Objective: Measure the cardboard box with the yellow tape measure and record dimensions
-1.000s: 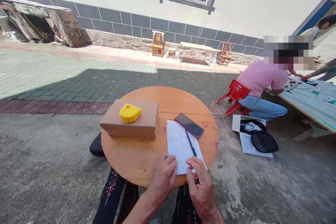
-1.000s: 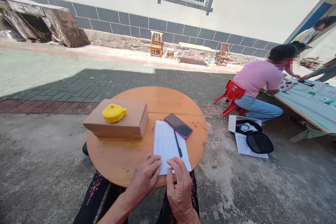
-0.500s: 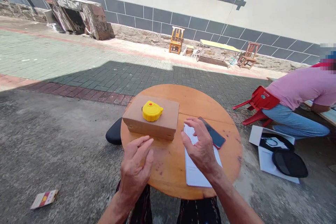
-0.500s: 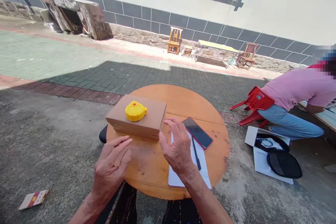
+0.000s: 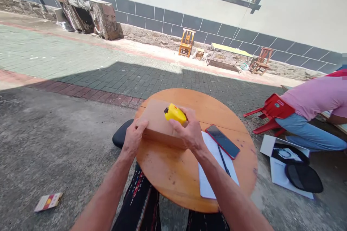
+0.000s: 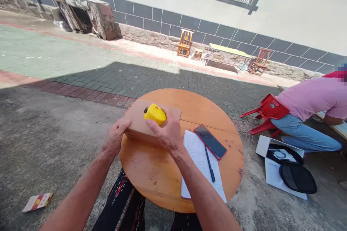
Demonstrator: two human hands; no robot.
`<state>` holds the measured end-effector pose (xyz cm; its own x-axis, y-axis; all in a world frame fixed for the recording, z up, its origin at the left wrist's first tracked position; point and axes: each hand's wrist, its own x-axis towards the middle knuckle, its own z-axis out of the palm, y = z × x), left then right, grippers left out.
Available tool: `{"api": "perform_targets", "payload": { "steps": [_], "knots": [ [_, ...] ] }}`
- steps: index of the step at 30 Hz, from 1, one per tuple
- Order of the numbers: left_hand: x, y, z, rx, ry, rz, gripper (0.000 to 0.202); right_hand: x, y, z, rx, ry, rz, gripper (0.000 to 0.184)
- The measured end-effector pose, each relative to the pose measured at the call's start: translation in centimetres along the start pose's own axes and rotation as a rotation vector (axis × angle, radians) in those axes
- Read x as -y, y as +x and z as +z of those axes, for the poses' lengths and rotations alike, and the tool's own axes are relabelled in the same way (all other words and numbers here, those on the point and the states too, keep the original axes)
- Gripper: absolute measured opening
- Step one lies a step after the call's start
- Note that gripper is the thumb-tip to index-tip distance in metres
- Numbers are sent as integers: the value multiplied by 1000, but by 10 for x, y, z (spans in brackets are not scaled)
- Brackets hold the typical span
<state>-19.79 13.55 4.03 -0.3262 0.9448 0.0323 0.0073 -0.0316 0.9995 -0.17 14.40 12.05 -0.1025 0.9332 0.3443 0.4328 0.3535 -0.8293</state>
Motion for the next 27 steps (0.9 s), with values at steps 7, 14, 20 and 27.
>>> {"api": "perform_targets", "payload": {
  "steps": [7,14,20,27],
  "knots": [
    [13,-58,-10,-72,-118,42,61,-8,-57,-52,-566,640,176,45],
    [42,-124,-16,-108,38,13,64,-19,-125,-40,-602,906,338,34],
    [47,-133,-1,-45,124,39,60,-34,-138,-43,-696,934,341,30],
    [35,-123,7,-20,92,32,57,-37,-137,-48,-691,894,349,35]
  ]
}}
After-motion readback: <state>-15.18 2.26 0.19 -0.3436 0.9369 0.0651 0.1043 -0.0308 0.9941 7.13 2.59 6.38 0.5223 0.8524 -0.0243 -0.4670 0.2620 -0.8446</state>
